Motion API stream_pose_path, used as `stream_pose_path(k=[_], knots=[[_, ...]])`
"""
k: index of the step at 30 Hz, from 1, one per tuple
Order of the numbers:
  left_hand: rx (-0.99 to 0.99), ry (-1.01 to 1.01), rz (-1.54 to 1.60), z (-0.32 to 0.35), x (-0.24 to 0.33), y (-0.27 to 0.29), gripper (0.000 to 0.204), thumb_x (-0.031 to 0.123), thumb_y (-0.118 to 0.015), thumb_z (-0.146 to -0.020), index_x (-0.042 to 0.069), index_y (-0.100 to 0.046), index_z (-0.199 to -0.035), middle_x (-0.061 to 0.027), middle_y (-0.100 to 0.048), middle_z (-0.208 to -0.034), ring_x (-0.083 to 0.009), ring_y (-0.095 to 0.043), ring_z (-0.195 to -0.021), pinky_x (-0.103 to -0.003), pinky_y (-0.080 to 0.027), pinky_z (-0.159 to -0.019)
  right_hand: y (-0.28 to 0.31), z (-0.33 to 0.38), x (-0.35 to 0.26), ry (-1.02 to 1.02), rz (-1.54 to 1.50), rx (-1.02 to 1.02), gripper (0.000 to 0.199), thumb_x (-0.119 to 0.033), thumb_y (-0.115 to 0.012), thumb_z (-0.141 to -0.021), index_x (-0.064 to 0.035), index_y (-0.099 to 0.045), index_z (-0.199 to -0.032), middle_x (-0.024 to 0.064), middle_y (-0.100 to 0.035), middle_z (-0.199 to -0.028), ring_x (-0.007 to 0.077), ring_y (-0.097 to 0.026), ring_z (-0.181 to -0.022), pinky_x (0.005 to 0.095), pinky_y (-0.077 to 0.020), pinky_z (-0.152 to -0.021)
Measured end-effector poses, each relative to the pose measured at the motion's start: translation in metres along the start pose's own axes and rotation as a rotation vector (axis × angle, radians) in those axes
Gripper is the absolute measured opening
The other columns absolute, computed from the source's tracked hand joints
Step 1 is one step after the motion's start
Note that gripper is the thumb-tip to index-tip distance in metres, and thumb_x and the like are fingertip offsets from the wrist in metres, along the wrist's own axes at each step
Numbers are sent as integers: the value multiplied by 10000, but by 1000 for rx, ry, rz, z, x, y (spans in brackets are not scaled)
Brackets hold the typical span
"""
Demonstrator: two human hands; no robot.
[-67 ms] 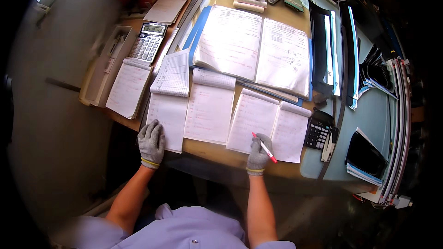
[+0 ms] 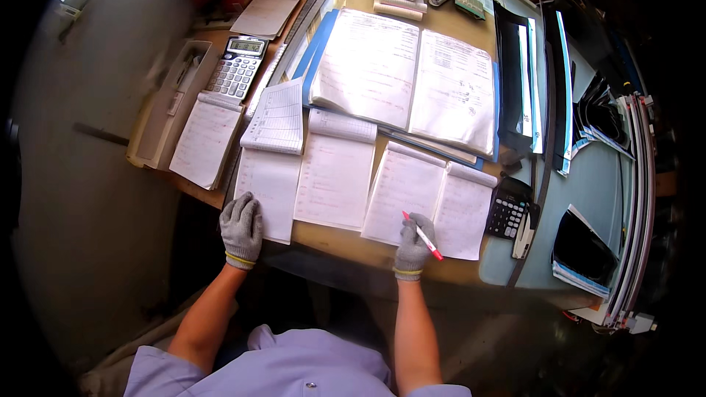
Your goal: The person sits at a desk and writes on multiple small notepads using a red pen. They flip through pages, write entries, and occasionally use a calculator to verify numbers. The person wears gloves throughout the process.
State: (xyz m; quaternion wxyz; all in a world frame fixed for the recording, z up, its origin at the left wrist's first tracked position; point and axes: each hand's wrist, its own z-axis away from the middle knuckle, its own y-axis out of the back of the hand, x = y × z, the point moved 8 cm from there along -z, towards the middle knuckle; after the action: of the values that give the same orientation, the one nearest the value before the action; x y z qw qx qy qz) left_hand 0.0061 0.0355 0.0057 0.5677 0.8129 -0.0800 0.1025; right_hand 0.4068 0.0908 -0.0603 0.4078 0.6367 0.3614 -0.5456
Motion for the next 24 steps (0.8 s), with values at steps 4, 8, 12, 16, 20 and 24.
stream_pose_path(k=[4,8,12,16,20,24], knots=[[24,48,27,0,1,3,321,166,-668,-920,52,-710,-1217,-138,-681,-1319,-388,-609,-1168,-487,-456,-1060,1,1,6,-11,-22,11,73,-49,-590,-1033,-35,-639,-1085,27,-645,-834,65,-537,-664,226,-462,-609],[28,39,23,-1,1,2,327,168,-676,-917,58,-712,-1223,-136,-686,-1314,-376,-616,-1152,-483,-467,-1040,-1,2,4,-31,-20,12,68,-70,-585,-1040,-39,-636,-1073,13,-622,-809,63,-531,-659,221,-451,-597],[15,34,17,-3,5,0,339,171,-677,-922,54,-706,-1238,-130,-682,-1332,-367,-615,-1149,-476,-462,-1043,4,1,2,-26,-61,2,80,-77,-602,-1013,-9,-641,-1031,13,-600,-785,76,-531,-680,243,-448,-607],[1,17,-19,-3,5,0,363,168,-668,-928,44,-691,-1268,-131,-671,-1359,-360,-607,-1168,-467,-436,-1075,0,1,-6,31,-26,-17,58,-71,-589,-1025,-26,-625,-1019,5,-580,-772,76,-520,-654,235,-436,-587],[-25,26,-38,0,3,-3,355,162,-655,-941,40,-686,-1273,-138,-662,-1381,-333,-611,-1229,-457,-425,-1104,1,1,-8,54,44,-39,46,-53,-586,-1023,-20,-616,-1010,21,-578,-774,86,-525,-643,247,-441,-580],[-19,18,-39,-1,5,-3,348,163,-647,-948,35,-685,-1269,-141,-660,-1386,-332,-616,-1231,-461,-422,-1108,0,1,-7,60,55,-48,53,-47,-591,-1018,-16,-608,-979,23,-574,-799,93,-534,-651,255,-453,-599]])
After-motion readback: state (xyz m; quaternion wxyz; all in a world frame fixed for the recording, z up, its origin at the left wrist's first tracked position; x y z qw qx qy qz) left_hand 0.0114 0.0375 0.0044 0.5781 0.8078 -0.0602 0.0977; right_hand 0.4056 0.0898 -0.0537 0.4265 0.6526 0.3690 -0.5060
